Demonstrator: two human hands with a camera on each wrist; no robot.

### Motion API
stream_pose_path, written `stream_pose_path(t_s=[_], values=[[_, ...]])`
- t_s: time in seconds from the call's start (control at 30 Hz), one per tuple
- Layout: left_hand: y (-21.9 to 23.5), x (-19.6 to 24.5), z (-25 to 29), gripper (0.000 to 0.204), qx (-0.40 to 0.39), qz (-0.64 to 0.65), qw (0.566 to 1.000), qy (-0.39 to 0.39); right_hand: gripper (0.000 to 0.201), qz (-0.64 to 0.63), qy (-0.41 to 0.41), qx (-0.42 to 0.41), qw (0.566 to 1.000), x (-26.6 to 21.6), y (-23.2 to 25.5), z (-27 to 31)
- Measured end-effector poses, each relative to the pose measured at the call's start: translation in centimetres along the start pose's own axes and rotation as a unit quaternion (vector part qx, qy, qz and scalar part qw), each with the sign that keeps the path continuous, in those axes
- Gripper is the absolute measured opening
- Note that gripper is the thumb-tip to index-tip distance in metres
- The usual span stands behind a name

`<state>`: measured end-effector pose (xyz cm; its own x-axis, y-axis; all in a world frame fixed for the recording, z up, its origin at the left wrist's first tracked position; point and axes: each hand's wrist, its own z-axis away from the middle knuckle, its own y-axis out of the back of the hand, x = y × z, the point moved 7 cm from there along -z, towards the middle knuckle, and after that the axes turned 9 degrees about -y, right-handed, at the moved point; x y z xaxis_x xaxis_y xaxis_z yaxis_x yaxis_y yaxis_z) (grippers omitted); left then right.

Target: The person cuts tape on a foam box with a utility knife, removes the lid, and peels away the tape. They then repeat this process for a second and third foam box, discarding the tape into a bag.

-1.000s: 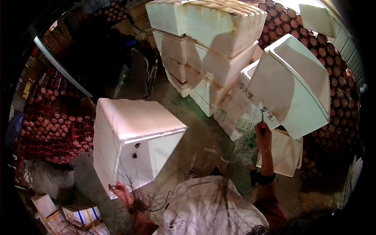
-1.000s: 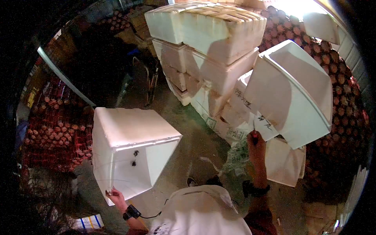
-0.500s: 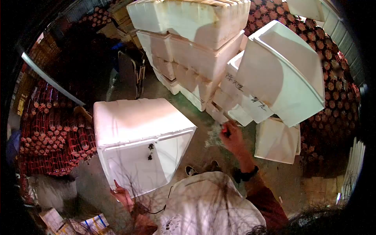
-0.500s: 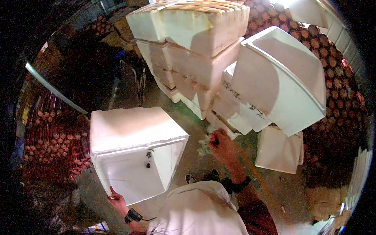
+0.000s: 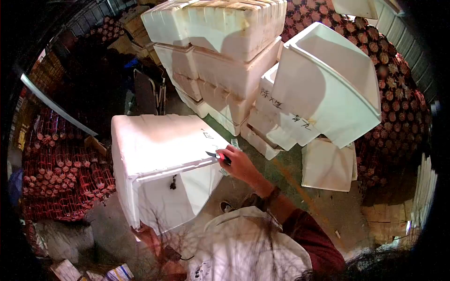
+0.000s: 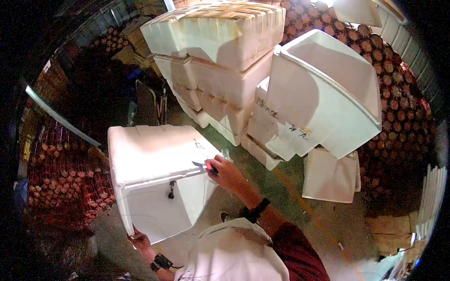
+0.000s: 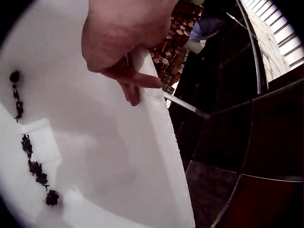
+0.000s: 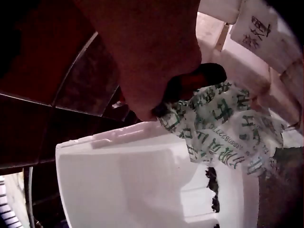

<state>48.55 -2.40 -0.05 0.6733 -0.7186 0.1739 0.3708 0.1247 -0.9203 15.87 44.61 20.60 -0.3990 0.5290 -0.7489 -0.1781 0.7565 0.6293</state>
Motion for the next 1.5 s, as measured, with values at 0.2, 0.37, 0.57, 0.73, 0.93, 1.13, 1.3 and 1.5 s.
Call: stream_pose_path(t_s=[0.2, 0.37, 0.57, 0.73, 0.93, 1.13, 1.3, 1.5], values=[[-1.8, 0.5, 0.7, 0.057, -0.089, -0.121, 0.986, -0.076, 0.016, 0.009, 0.027, -0.005, 1.000, 0.6, -0.7, -0.6], [-4.2, -1.6, 2.5, 0.046, -0.009, -0.055, 0.998, -0.020, 0.014, -0.023, 0.028, -0.012, 0.999, 1.2, -0.5, -0.3], [-5.7, -2.5, 3.4, 0.051, -0.021, -0.072, 0.996, -0.040, 0.013, -0.080, -0.032, -0.022, 0.996, 3.6, 1.1, 0.6], [-1.3, 0.6, -0.4, 0.055, -0.019, 0.011, 0.999, -0.026, 0.011, -0.156, -0.145, 0.079, 0.974, 6.8, 4.3, 1.5], [-0.9, 3.8, -0.2, 0.061, -0.042, -0.044, 0.992, -0.115, 0.010, -0.066, -0.224, 0.272, 0.934, 17.0, 11.8, 6.1], [-1.2, 2.8, 0.6, 0.056, 0.007, 0.037, 0.995, -0.094, 0.020, -0.159, -0.306, 0.320, 0.882, 23.1, 14.0, 14.9], [-2.0, -0.3, -0.2, 0.049, 0.021, 0.035, 0.998, -0.052, 0.011, -0.228, -0.363, 0.247, 0.869, 26.8, 10.3, 23.4], [-5.5, -7.6, -1.6, 0.039, 0.070, -0.199, 0.971, -0.111, 0.014, 0.056, -0.446, 0.158, 0.879, 28.2, 6.7, 33.7]])
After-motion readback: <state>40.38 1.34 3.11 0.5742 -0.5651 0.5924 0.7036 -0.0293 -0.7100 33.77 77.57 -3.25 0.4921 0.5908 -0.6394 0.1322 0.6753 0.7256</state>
